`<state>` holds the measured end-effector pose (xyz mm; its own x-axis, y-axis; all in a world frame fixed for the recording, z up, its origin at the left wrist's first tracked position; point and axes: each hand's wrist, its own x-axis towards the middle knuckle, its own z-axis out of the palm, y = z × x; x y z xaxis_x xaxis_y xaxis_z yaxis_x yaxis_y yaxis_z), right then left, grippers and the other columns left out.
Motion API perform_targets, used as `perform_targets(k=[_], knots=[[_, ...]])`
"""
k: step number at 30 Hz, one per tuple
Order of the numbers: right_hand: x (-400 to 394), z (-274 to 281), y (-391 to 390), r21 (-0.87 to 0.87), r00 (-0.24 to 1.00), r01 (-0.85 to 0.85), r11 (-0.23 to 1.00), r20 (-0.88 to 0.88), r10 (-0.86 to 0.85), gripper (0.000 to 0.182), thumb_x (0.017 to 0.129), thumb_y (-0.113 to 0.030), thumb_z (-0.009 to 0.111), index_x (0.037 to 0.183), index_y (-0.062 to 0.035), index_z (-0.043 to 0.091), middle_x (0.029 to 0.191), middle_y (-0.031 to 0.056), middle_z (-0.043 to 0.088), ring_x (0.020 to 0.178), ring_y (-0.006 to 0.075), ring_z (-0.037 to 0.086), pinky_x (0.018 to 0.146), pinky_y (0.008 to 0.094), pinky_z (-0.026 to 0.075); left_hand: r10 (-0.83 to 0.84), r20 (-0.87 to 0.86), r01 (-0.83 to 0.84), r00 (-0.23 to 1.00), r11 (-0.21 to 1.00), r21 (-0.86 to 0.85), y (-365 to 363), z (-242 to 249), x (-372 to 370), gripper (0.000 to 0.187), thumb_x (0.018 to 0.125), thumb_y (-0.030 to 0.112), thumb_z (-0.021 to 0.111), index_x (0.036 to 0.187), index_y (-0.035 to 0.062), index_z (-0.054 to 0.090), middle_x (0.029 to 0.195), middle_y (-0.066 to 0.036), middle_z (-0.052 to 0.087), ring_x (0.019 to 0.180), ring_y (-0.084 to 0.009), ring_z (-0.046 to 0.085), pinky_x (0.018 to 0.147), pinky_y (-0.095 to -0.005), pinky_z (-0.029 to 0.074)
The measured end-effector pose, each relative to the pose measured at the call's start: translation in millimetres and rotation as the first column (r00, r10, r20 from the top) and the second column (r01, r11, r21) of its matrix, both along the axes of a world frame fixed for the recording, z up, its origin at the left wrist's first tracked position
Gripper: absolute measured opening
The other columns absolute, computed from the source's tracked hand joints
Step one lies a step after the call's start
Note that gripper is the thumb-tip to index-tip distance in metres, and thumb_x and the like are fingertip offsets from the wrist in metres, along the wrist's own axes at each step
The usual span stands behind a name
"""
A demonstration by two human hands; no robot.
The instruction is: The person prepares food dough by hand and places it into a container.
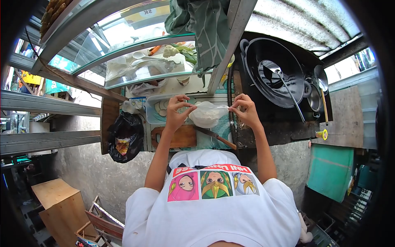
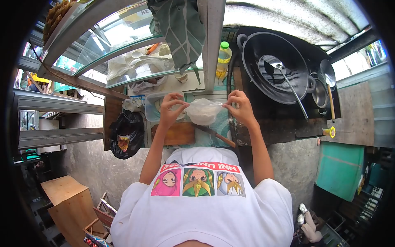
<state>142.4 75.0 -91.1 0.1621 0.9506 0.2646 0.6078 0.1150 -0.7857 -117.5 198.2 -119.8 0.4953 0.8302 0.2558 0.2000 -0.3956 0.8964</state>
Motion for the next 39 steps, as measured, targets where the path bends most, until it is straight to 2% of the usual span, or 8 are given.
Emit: perform_targets(k=[6, 10, 15, 18, 25, 30, 33, 39], knots=[[-3, 11, -2, -0.141, 0.944, 0.011, 0.990, -0.326, -0.057, 0.009, 0.070, -0.008, 0.075, 0.072, -0.0035, 0.067, 0.088, 0.0027, 0.052, 0.080, 0.0139, 0.050, 0.068, 0.0261, 0.040, 0.026, -0.003, -0.025, 1.000, 0.998, 0.064, 2, 2, -3, 0.011, 0.068, 0.010, 0.078, 0.077, 0.0072, 0.073, 0.096, -0.005, 0.060, 0.093, -0.0178, 0.054, 0.077, -0.0297, 0.042], [0, 5, -4, 0.025, 0.980, 0.113, 0.993, -0.167, -0.107, 0.021, 0.067, -0.012, 0.078, 0.084, -0.0044, 0.068, 0.088, 0.0021, 0.052, 0.079, 0.0115, 0.049, 0.067, 0.0248, 0.040, 0.024, -0.019, -0.024, 1.000, 1.000, 0.002, 3, -2, -7, 0.014, 0.068, 0.016, 0.079, 0.079, 0.0099, 0.073, 0.092, -0.002, 0.059, 0.089, -0.0158, 0.054, 0.075, -0.0299, 0.043], [-5, -3, -12, -0.389, 0.958, -0.188, 0.902, -0.277, 0.080, 0.102, 0.052, -0.028, 0.089, 0.138, -0.0188, 0.036, 0.116, 0.0035, 0.046, 0.086, 0.0154, 0.054, 0.073, 0.0263, 0.045, -0.038, -0.115, 0.007, 0.993, 0.966, -0.258, -5, 6, -5, 0.016, 0.072, 0.017, 0.077, 0.084, 0.0082, 0.072, 0.084, -0.001, 0.063, 0.072, -0.0084, 0.056, 0.057, -0.0232, 0.044], [-24, -31, 0, -0.266, 0.962, -0.232, 0.936, -0.205, 0.180, 0.111, 0.049, -0.027, 0.090, 0.141, -0.0210, 0.029, 0.131, 0.0066, 0.039, 0.097, 0.0243, 0.056, 0.082, 0.0326, 0.047, -0.083, -0.095, 0.049, 0.992, 0.946, -0.319, -11, -8, 2, 0.019, 0.073, 0.017, 0.076, 0.088, 0.0058, 0.071, 0.080, -0.001, 0.065, 0.066, -0.0079, 0.057, 0.055, -0.0220, 0.044], [-77, -42, 24, -0.384, 0.966, -0.022, 0.923, 0.229, 0.118, 0.067, 0.070, -0.035, 0.073, 0.130, -0.0195, 0.047, 0.117, 0.0131, 0.052, 0.103, 0.0315, 0.054, 0.077, 0.0390, 0.049, -0.417, 0.038, 0.412, 0.908, 0.876, -0.252, -34, -2, 34, 0.016, 0.077, 0.008, 0.068, 0.093, 0.0026, 0.069, 0.085, -0.004, 0.067, 0.072, -0.0105, 0.059, 0.057, -0.0227, 0.044], [-79, -84, 14, -0.159, 0.958, 0.208, 0.965, 0.232, -0.168, 0.035, 0.086, -0.030, 0.056, 0.118, -0.0156, 0.058, 0.107, 0.0104, 0.059, 0.097, 0.0292, 0.053, 0.082, 0.0377, 0.046, -0.167, -0.027, 0.162, 0.986, 0.980, -0.119, -44, 7, 18, 0.020, 0.078, 0.009, 0.066, 0.096, 0.0017, 0.067, 0.095, -0.009, 0.066, 0.080, -0.0117, 0.062, 0.057, -0.0240, 0.048], [-72, -100, 10, -0.195, 0.985, 0.156, 0.968, -0.041, -0.167, 0.045, 0.098, -0.042, 0.032, 0.124, -0.0141, 0.055, 0.122, 0.0136, 0.053, 0.116, 0.0312, 0.042, 0.102, 0.0384, 0.027, -0.093, -0.153, 0.015, 0.984, 0.893, -0.450, -51, -22, -9, 0.023, 0.082, 0.014, 0.065, 0.100, 0.0003, 0.063, 0.099, -0.009, 0.064, 0.085, -0.0133, 0.062, 0.057, -0.0253, 0.051], [-79, -118, 9, -0.247, 0.789, 0.260, 0.933, -0.502, -0.353, 0.051, 0.096, -0.046, 0.036, 0.131, -0.0110, 0.046, 0.131, 0.0123, 0.046, 0.125, 0.0268, 0.037, 0.105, 0.0355, 0.024, 0.006, -0.152, -0.121, 0.988, 0.635, -0.763, -67, -57, -3, 0.041, 0.088, 0.024, 0.061, 0.118, -0.0013, 0.050, 0.103, -0.012, 0.061, 0.088, -0.0188, 0.063, 0.057, -0.0292, 0.056]])
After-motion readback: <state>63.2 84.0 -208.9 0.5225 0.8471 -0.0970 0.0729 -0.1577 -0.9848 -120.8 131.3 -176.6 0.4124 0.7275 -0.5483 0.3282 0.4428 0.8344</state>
